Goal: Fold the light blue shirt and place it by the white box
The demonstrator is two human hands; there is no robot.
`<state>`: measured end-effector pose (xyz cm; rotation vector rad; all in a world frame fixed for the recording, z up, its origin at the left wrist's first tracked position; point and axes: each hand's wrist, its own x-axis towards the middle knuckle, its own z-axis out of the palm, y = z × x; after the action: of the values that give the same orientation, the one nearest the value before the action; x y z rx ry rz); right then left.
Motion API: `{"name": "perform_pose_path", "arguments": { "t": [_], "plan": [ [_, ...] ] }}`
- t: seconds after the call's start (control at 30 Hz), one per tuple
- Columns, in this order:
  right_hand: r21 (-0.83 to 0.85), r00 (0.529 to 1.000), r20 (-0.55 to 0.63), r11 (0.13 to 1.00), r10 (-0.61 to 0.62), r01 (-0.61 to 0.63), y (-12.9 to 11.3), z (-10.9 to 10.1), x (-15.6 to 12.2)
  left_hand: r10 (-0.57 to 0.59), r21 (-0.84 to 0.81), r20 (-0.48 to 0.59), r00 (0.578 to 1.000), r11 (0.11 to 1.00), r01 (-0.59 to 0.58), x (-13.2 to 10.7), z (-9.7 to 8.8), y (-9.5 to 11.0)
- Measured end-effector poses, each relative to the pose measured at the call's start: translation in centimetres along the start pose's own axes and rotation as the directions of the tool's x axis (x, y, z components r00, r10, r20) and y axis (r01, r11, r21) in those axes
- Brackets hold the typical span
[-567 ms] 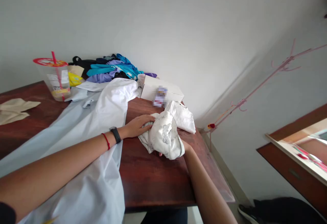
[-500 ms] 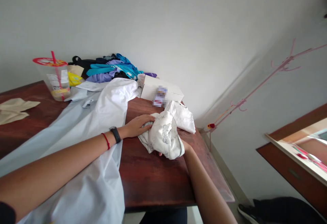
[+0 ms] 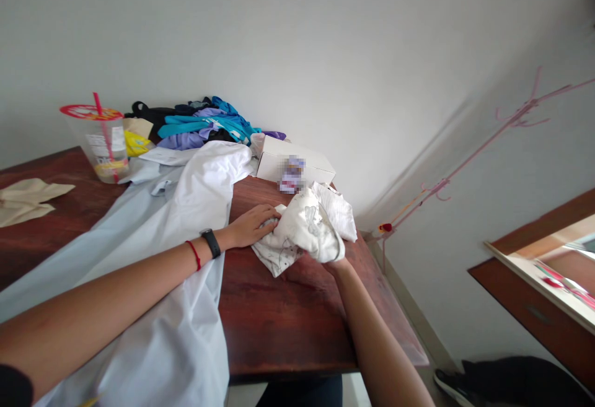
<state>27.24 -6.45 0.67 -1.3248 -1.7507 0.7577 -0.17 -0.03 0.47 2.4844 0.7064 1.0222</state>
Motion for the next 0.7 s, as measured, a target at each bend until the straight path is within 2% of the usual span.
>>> {"name": "perform_pose_path", "arguments": {
  "t": [0.07,0.1,0.2,0.27,0.33,0.4,0.47,0.53,0.63,0.7],
  "plan": [
    [0.223,0.993,-0.111,0.975,0.05,-0.024,-0.4,0.5,0.5,-0.024,0.073,-0.005,1.0,0.997,0.024,0.1,-0.4,0.5],
    [0.355,0.983,-0.153,0.934,0.097,-0.037,-0.6,0.7,0.8,-0.035,0.109,-0.004,0.999,0.993,0.035,0.1,-0.5,0.9],
    [0.619,0.964,-0.165,0.782,0.209,-0.064,-1.3,1.1,1.2,-0.109,0.146,-0.001,0.994,0.983,0.108,0.5,-1.1,2.3],
    [0.693,0.968,-0.12,0.717,0.219,-0.077,-1.9,1.3,1.3,-0.202,0.064,-0.04,0.979,0.977,0.204,0.9,-1.4,3.1],
    [0.733,0.978,-0.071,0.675,0.198,-0.084,-2.6,1.5,1.3,-0.296,-0.086,-0.109,0.949,0.954,0.288,1.4,-1.7,3.4],
    [0.753,0.985,-0.044,0.654,0.166,-0.077,-3.3,1.6,1.3,-0.345,-0.194,-0.193,0.919,0.931,0.309,1.9,-1.9,3.1],
    [0.769,0.988,-0.033,0.636,0.15,-0.071,-4.0,1.7,1.3,-0.353,-0.224,-0.236,0.905,0.926,0.303,2.2,-1.7,2.4],
    [0.785,0.989,-0.031,0.616,0.147,-0.067,-4.5,1.7,1.2,-0.366,-0.269,-0.192,0.91,0.912,0.31,2.2,-1.2,1.4],
    [0.794,0.989,-0.035,0.605,0.146,-0.061,-5.0,1.6,1.2,-0.422,-0.398,0.035,0.906,0.825,0.4,1.8,-0.3,0.2],
    [0.796,0.988,-0.04,0.602,0.147,-0.057,-5.2,1.6,1.1,-0.42,-0.421,0.149,0.895,0.792,0.442,1.7,-0.2,0.0]
  ]
}}
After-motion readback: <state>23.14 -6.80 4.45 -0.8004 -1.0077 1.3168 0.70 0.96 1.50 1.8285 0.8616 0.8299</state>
